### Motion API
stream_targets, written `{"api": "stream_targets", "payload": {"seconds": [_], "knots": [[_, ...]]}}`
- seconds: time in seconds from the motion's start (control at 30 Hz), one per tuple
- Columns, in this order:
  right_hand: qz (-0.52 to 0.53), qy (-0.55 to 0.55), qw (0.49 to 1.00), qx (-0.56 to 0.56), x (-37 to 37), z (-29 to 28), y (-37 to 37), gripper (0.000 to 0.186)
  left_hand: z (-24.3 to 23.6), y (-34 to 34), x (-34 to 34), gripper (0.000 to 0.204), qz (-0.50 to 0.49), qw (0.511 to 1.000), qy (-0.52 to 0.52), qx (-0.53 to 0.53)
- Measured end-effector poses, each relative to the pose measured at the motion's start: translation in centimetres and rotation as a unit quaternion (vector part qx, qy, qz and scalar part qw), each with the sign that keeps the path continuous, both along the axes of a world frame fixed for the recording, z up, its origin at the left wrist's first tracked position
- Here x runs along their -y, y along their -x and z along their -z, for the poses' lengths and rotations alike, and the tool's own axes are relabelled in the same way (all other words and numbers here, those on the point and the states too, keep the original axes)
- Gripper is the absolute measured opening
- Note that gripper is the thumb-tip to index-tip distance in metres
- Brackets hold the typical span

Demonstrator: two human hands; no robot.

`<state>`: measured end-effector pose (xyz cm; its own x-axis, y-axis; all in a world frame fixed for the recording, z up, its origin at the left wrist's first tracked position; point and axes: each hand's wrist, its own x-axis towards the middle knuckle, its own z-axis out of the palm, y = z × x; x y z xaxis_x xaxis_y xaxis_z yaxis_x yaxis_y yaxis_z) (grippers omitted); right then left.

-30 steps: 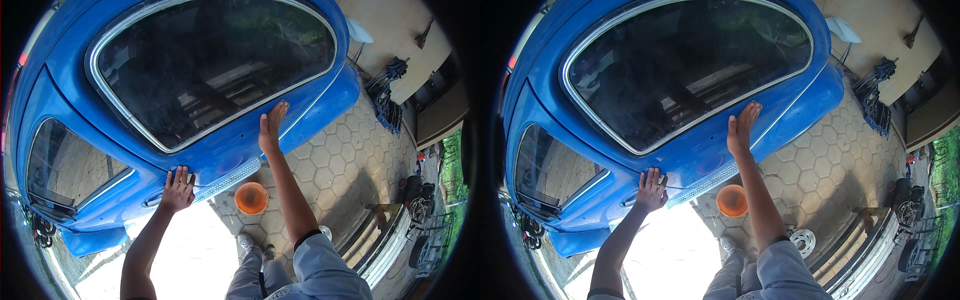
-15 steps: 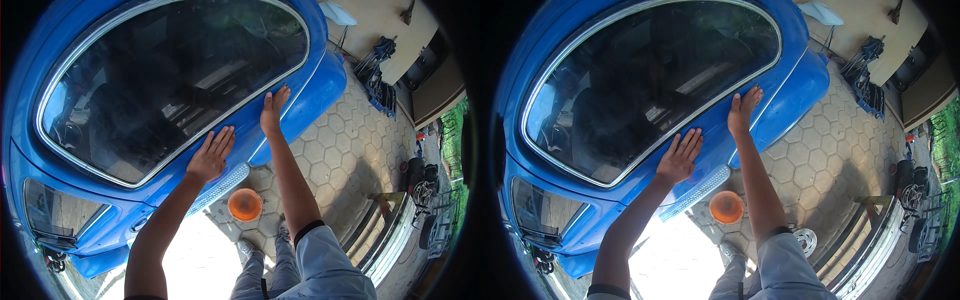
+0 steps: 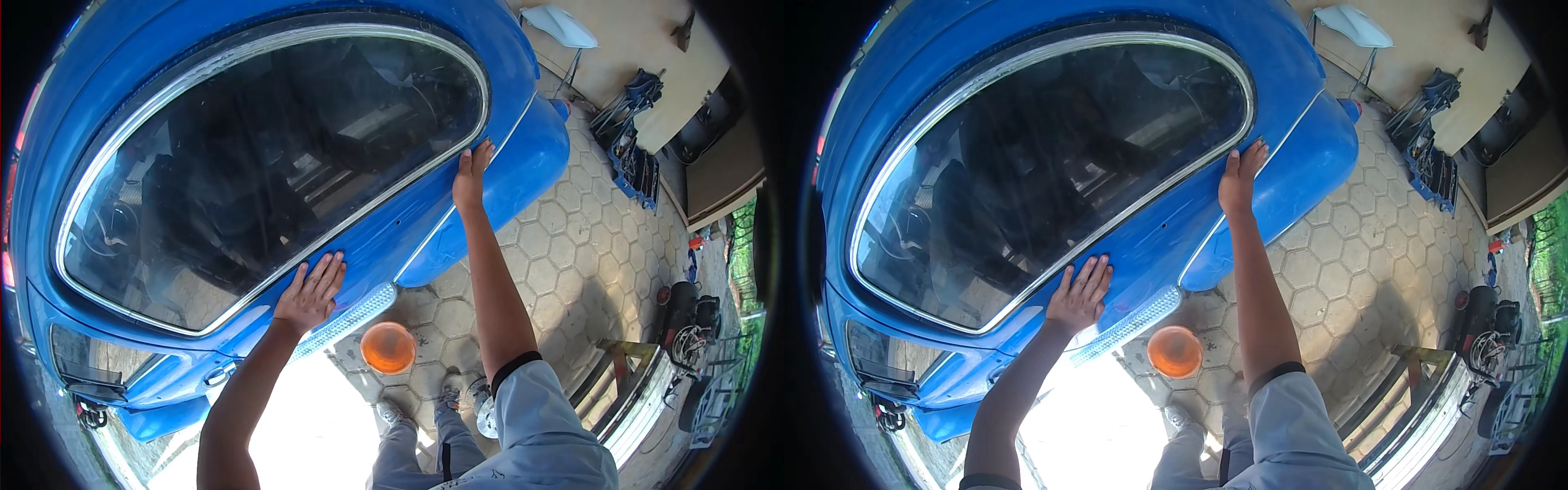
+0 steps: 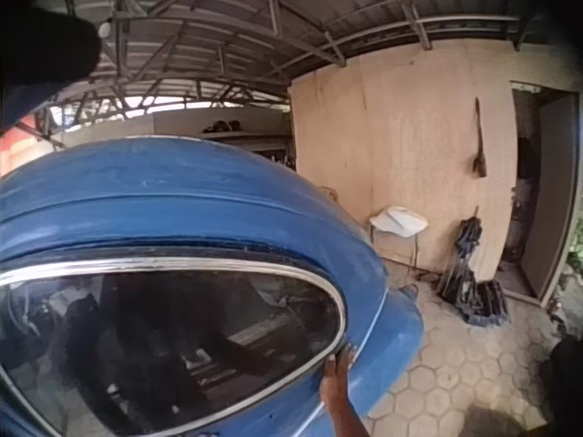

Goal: The person wets and folds a piece of sandpaper in a bucket of water, then sands various sections of a car body by hand.

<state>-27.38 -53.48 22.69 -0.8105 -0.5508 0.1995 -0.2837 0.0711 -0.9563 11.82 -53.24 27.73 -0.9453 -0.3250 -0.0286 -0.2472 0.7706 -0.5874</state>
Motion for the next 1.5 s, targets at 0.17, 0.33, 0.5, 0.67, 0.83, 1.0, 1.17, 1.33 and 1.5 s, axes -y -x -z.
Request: {"api": "stream_targets", "payload": {"seconds": [0.17, 0.33, 0.5, 0.67, 0.83, 1.0, 1.17, 1.33, 1.5], "knots": [[-0.072, -0.019, 0.997, -0.022, -1.8, -0.8, -6.2, 0.078, 0.3, -0.9, 0.1, 0.065, -0.006, 0.999, 0.042, 0.011], [-0.171, -0.029, 0.976, -0.128, -5.3, -0.5, -10.3, 0.077, 0.3, -1.0, 0.2, 0.067, -0.022, 0.999, 0.004, 0.043], [-0.113, -0.041, 0.982, -0.147, -3.0, 0.0, -1.7, 0.069, 0.8, -0.8, 0.0, 0.068, -0.018, 0.999, 0.007, 0.037], [-0.004, 0.023, 0.998, -0.053, -0.6, -0.5, 1.4, 0.067, 0.4, 0.7, 0.0, 0.067, 0.007, 0.998, 0.047, 0.047], [-0.12, 0.077, 0.971, -0.192, -3.3, 0.0, -15.4, 0.07, 0.7, -1.4, 0.2, 0.066, -0.011, 0.998, 0.033, 0.05], [-0.131, 0.019, 0.945, -0.3, -4.3, 1.6, -10.0, 0.07, 0.5, -0.4, -0.1, 0.065, -0.026, 0.998, -0.009, 0.057], [-0.039, 0.052, 0.973, -0.222, -2.1, 0.4, -6.4, 0.068, 0.6, -0.1, -0.2, 0.066, -0.009, 0.999, 0.018, 0.031], [-0.026, 0.065, 0.976, -0.208, -2.0, -0.6, -14.5, 0.068, 0.3, -0.5, 0.1, 0.063, 0.006, 0.998, 0.054, 0.019], [-0.159, 0.057, 0.948, -0.268, -5.3, 1.0, -19.6, 0.063, 0.4, -1.0, 0.1, 0.062, -0.005, 0.999, 0.036, 0.016]]}}
